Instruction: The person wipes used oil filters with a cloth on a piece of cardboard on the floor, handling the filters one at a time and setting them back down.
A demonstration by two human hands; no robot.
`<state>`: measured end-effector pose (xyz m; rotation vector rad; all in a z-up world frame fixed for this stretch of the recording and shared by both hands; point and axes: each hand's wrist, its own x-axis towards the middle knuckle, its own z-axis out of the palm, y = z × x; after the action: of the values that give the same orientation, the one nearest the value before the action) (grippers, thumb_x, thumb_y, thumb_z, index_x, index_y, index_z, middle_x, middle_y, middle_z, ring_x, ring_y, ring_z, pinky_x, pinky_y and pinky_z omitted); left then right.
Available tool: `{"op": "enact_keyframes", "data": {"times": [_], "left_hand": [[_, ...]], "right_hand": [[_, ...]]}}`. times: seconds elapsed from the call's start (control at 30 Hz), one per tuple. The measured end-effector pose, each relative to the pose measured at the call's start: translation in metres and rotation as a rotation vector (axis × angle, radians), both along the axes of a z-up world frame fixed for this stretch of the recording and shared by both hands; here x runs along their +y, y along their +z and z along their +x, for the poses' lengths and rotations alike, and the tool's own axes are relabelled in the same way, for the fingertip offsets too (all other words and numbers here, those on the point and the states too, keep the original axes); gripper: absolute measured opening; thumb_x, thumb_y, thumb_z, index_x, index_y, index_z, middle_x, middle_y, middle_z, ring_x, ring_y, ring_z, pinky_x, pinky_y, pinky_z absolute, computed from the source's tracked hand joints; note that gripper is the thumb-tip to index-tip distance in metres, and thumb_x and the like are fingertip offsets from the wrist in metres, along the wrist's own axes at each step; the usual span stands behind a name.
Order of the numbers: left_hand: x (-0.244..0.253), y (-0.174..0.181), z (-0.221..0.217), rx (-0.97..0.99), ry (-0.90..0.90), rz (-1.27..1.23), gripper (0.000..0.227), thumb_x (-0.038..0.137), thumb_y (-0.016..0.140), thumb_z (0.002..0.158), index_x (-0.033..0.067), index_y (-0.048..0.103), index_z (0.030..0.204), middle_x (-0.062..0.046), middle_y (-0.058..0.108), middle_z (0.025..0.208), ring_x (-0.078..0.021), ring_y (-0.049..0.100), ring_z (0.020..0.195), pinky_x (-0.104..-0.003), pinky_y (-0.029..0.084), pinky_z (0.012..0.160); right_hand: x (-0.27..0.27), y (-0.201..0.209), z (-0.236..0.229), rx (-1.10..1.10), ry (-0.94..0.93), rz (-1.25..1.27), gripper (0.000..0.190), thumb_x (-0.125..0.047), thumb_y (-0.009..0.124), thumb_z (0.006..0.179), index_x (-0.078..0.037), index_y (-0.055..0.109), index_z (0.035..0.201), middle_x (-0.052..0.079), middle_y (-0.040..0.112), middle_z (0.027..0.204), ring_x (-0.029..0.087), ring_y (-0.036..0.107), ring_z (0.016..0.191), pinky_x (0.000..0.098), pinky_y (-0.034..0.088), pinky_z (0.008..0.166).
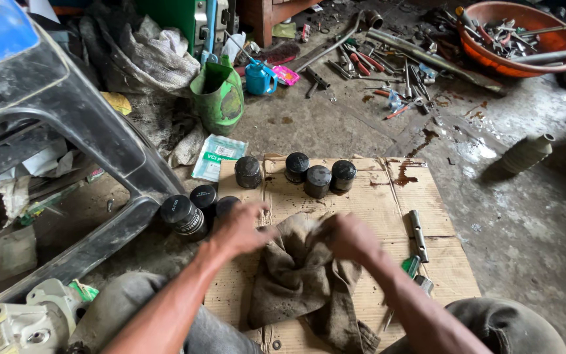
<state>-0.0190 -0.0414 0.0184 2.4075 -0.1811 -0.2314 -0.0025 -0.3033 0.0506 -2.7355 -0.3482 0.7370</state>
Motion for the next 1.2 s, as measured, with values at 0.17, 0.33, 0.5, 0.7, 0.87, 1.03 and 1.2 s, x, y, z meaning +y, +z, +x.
{"op": "enact_keyframes", "data": {"times": [0.17,0.33,0.5,0.7,0.87,1.03,1.2], "left_hand": [[-0.03,-0.016,-0.004,0.152,-0.098,0.298,0.042,0.024,0.068,0.091,0.0009,0.06,0.125,-0.022,0.07,0.103,-0.0287,0.066,0.084,-0.04,0.059,0.072],[-0.019,-0.039,0.013,-0.006,0.07,0.211,0.017,0.01,0.058,0.101,0.004,0.073,0.108,-0.014,0.076,0.096,-0.0199,0.07,0.077,-0.033,0.057,0.062],[-0.023,-0.046,0.017,-0.254,0.071,-0.072,0.051,0.001,0.075,0.068,-0.0026,0.065,0.118,-0.024,0.061,0.116,-0.0313,0.064,0.095,-0.036,0.06,0.072],[-0.018,-0.014,0.011,-0.124,0.04,-0.007,0.034,0.022,0.08,0.082,0.0061,0.072,0.11,-0.018,0.064,0.124,-0.0323,0.064,0.111,-0.046,0.054,0.095],[-0.016,-0.015,0.015,-0.059,0.08,0.018,0.03,0.023,0.078,0.082,0.0071,0.072,0.107,-0.015,0.067,0.119,-0.0303,0.066,0.11,-0.043,0.054,0.099],[-0.014,-0.014,0.009,-0.087,0.07,0.025,0.03,0.022,0.077,0.081,0.0072,0.072,0.107,-0.014,0.067,0.119,-0.0303,0.066,0.111,-0.043,0.053,0.1],[-0.015,-0.008,0.001,-0.052,0.084,0.056,0.033,0.024,0.078,0.081,0.007,0.071,0.108,-0.014,0.066,0.12,-0.0315,0.063,0.116,-0.044,0.049,0.106]], "right_hand": [[-0.048,-0.03,0.058,-0.109,-0.325,0.12,0.042,-0.037,0.076,0.088,-0.017,0.073,0.124,0.008,0.076,0.071,0.015,0.063,0.049,0.0307,0.048,0.039],[-0.07,-0.049,0.127,-0.365,-0.259,0.004,0.074,-0.048,0.088,0.072,-0.01,0.065,0.132,0.014,0.075,0.082,0.021,0.068,0.064,0.0359,0.056,0.052],[-0.054,-0.037,0.163,-0.395,-0.219,0.06,0.099,-0.057,0.098,0.059,0.001,0.061,0.131,0.02,0.07,0.1,0.025,0.068,0.076,0.035,0.056,0.058],[-0.032,-0.011,0.159,-0.176,-0.212,-0.215,0.075,-0.059,0.085,0.064,-0.008,0.077,0.119,0.012,0.078,0.098,0.026,0.075,0.086,0.0414,0.06,0.069],[-0.028,-0.003,0.15,-0.321,-0.17,-0.162,0.077,-0.054,0.093,0.057,-0.018,0.073,0.122,0.018,0.059,0.12,0.033,0.068,0.095,0.0412,0.059,0.069],[-0.032,-0.004,0.135,-0.37,-0.219,-0.139,0.082,-0.055,0.09,0.056,-0.015,0.069,0.125,0.02,0.048,0.132,0.037,0.069,0.092,0.0434,0.06,0.065],[-0.053,-0.015,0.116,-0.411,-0.297,-0.108,0.075,-0.056,0.086,0.061,-0.006,0.072,0.115,0.02,0.051,0.125,0.033,0.067,0.089,0.0447,0.059,0.064]]}}
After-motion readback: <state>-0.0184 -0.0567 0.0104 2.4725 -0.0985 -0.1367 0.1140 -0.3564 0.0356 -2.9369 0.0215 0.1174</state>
